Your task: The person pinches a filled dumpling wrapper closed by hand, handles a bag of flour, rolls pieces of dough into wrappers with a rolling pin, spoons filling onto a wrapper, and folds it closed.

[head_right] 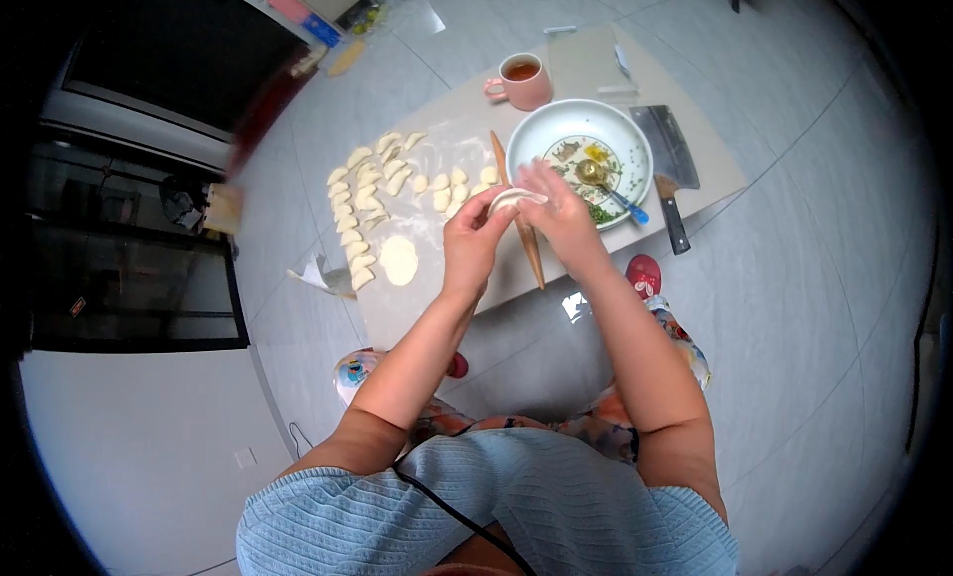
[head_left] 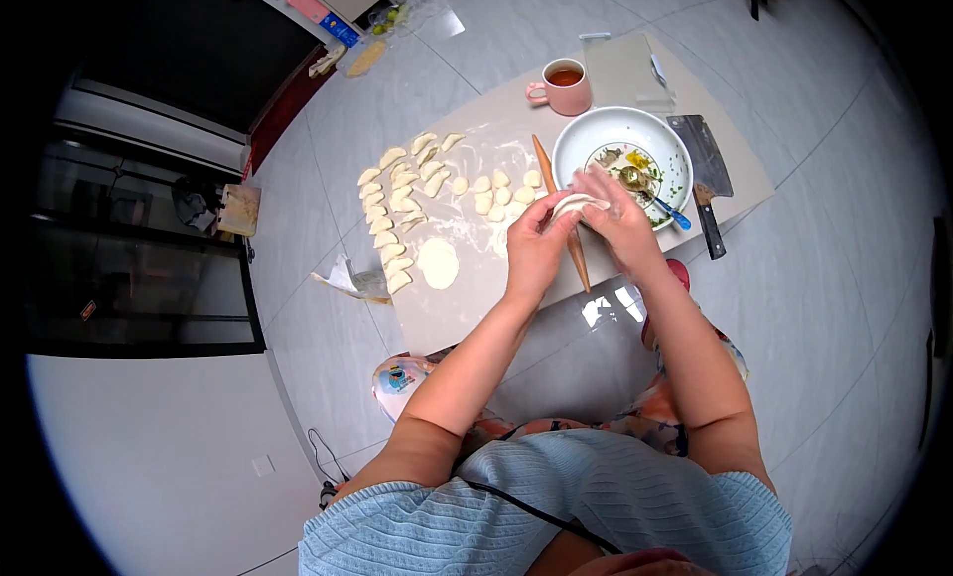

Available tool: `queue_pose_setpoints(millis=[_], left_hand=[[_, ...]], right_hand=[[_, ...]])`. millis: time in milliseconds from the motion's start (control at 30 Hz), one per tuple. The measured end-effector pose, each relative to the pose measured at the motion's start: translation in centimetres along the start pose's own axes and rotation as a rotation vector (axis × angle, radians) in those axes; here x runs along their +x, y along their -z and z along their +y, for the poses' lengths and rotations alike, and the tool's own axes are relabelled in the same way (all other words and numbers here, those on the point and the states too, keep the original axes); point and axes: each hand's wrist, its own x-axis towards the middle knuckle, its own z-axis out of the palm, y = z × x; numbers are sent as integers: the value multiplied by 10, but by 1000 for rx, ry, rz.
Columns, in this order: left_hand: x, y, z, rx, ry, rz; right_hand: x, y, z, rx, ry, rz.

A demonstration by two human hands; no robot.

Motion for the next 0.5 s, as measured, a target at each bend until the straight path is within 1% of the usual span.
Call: queue_pose_setpoints(millis=[67,100,167,200,233,267,300,367,400,467,500], left_hand=[[3,1,-7,95,-119,77],[5,1,-7,95,-121,76],[6,1,-6,177,-250,66],[6,2,-6,177,-250,66],[7,5,-6,209,-243,44],[7,7,-6,241,-237,22],[8,9,-6,241,-237,22],[9,12,-5,217,-171,-2],[8,12,-4,217,-171,-3],[8,14,0,75,-68,-48],[9,16,1,76,-67,-48]], right_hand=[[-2,7,1,525,-496,-206],[-4,5,1,525,-495,-206],[-7,1,2,529,-518,-273],[-7,-1,0,496,-542,-258],[-7,-1,-1,496,-543,-258],[-8,-2,-3,434,-547,-261],[-8,-2,-3,371,-550,-265],[-8,-4,1,343,-559,-263],[-8,-4,2,314,-566,-262],[-6,0,2,280,-561,-301],[-5,0,1,248,-557,-344]])
